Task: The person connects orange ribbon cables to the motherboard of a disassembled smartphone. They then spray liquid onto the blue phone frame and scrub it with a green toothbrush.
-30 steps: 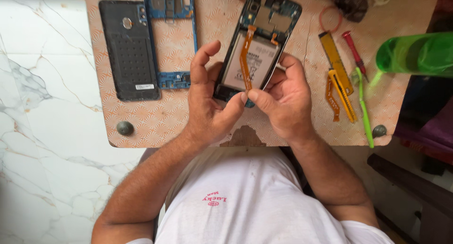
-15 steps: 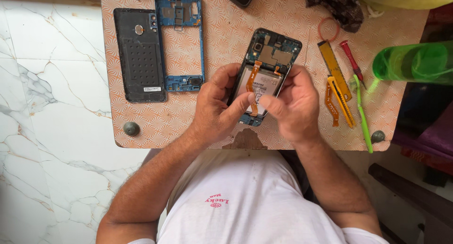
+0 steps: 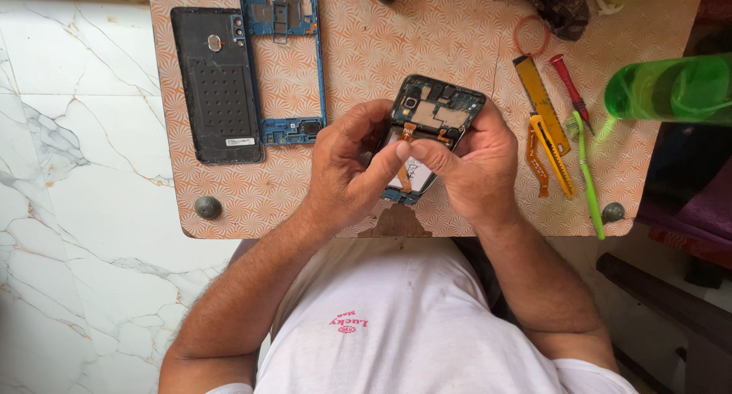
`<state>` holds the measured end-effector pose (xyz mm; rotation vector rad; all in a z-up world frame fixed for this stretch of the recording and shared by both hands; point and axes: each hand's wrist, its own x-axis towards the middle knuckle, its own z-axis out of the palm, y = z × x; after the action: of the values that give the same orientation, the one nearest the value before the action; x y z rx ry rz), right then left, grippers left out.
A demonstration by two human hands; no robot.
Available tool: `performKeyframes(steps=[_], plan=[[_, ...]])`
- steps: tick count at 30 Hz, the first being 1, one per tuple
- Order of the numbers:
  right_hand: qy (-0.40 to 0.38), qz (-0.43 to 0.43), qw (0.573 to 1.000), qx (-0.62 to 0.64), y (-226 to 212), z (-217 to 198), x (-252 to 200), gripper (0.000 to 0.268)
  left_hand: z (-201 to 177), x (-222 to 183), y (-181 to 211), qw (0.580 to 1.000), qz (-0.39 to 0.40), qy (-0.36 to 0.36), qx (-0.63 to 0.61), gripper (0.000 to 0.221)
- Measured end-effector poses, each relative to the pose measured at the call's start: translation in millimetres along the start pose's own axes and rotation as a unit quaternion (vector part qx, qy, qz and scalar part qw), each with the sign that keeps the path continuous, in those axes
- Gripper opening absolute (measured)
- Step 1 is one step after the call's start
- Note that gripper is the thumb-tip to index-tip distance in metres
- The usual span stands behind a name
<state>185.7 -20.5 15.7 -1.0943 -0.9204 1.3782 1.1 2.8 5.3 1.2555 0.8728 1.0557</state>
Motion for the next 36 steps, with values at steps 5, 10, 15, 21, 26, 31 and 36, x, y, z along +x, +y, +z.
performKeyframes(steps=[5,10,15,21,26,31,36], plan=[[-0.016,0.019,1.000,0.019,2.1,-1.3,-0.8,0.041,1.1,-0.4,-3.3,0.999,0.029,0.018,-0.021,0.029],[-0.028,-0.004,1.000,-0.004,4.7,-4.8,0.1,0.042,-2.0,-0.8,0.3,1.000,0.019,0.005,0.021,0.028],[-0.018,0.003,1.000,-0.001,6.0,-4.5,2.2,0.040,-2.1,-0.5,3.4,0.998,0.033,0.000,0.046,0.026],[-0.023,0.001,1.000,0.007,8.1,-4.2,2.7,0.042,-1.9,0.2,2.5,0.998,0.041,0.002,0.039,0.026],[-0.016,0.001,1.000,0.014,9.1,-3.8,3.5,0.042,-3.0,0.4,4.7,0.999,0.032,-0.001,0.044,0.025],[-0.007,0.002,1.000,0.006,9.4,-3.5,3.1,0.040,-2.7,0.8,4.7,0.998,0.043,-0.002,0.053,0.024],[-0.004,-0.014,0.998,-0.059,8.2,-3.0,1.9,0.036,-2.8,0.5,4.1,0.999,0.034,0.000,0.041,0.020]])
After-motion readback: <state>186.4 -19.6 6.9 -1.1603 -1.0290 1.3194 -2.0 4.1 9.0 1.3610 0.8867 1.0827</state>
